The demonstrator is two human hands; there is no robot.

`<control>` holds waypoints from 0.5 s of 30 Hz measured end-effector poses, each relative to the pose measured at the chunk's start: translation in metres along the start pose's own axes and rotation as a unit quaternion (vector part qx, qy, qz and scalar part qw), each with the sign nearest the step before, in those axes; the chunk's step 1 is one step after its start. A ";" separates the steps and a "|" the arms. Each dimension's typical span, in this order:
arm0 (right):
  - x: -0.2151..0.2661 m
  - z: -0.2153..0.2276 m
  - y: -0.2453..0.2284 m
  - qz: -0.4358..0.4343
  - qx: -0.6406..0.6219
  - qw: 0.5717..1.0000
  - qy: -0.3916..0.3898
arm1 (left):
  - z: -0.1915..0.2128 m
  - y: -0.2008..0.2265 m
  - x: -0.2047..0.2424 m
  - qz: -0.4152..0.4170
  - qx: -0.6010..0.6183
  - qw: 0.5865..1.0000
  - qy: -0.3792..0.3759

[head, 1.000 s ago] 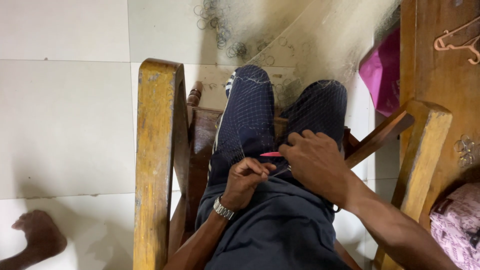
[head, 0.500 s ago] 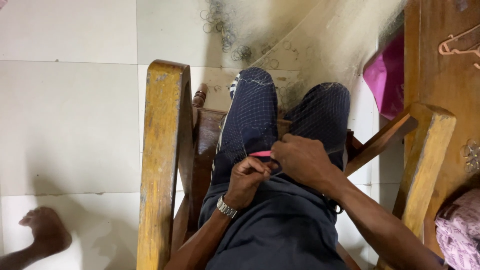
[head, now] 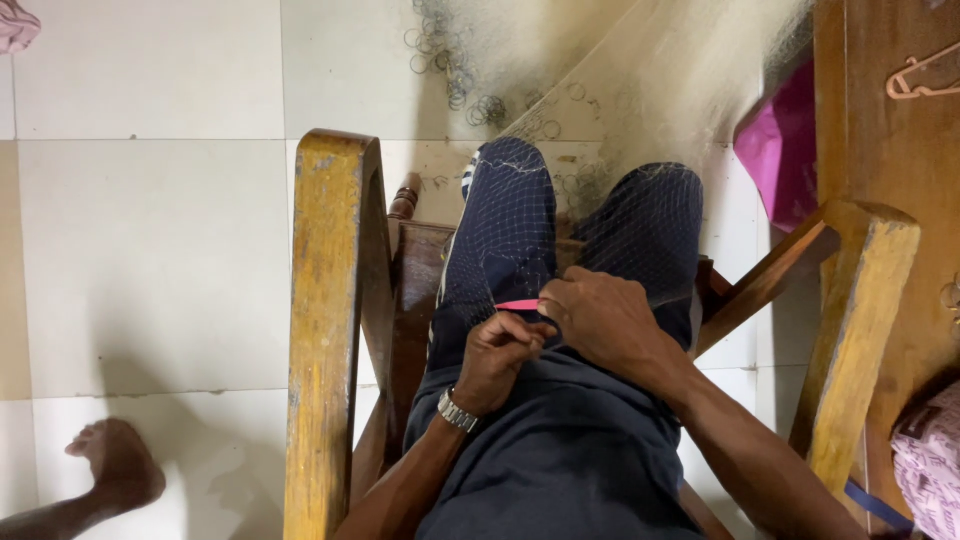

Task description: Repairing a fishing net by attaching small rings using a shuttle tool and scissors

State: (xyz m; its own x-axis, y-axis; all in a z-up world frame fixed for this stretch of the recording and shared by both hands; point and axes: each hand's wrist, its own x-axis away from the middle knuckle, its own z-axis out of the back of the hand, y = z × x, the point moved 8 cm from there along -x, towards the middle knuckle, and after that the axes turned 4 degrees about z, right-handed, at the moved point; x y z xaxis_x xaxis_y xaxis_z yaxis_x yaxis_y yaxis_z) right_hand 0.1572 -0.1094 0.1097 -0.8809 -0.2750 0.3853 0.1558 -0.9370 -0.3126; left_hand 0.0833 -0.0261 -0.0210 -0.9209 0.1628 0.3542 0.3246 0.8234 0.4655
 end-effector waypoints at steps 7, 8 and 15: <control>0.034 -0.024 0.117 -0.058 0.179 0.982 -0.031 | -0.001 0.002 -0.003 0.062 -0.016 0.996 0.064; 0.042 0.004 0.102 -0.062 0.178 0.982 -0.032 | 0.000 0.002 -0.002 0.066 -0.017 0.996 0.063; 0.087 0.062 0.068 0.112 -0.552 0.793 0.233 | -0.009 -0.007 -0.012 0.097 -0.048 0.994 0.025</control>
State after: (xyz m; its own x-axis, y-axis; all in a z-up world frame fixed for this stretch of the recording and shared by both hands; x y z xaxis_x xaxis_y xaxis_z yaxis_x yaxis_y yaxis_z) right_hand 0.1190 -0.2104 0.1762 -0.9960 -0.0577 -0.0688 0.0715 -0.0465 -0.9964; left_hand 0.0941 -0.0389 -0.0210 -0.8277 0.2838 0.4841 0.5162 0.7232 0.4587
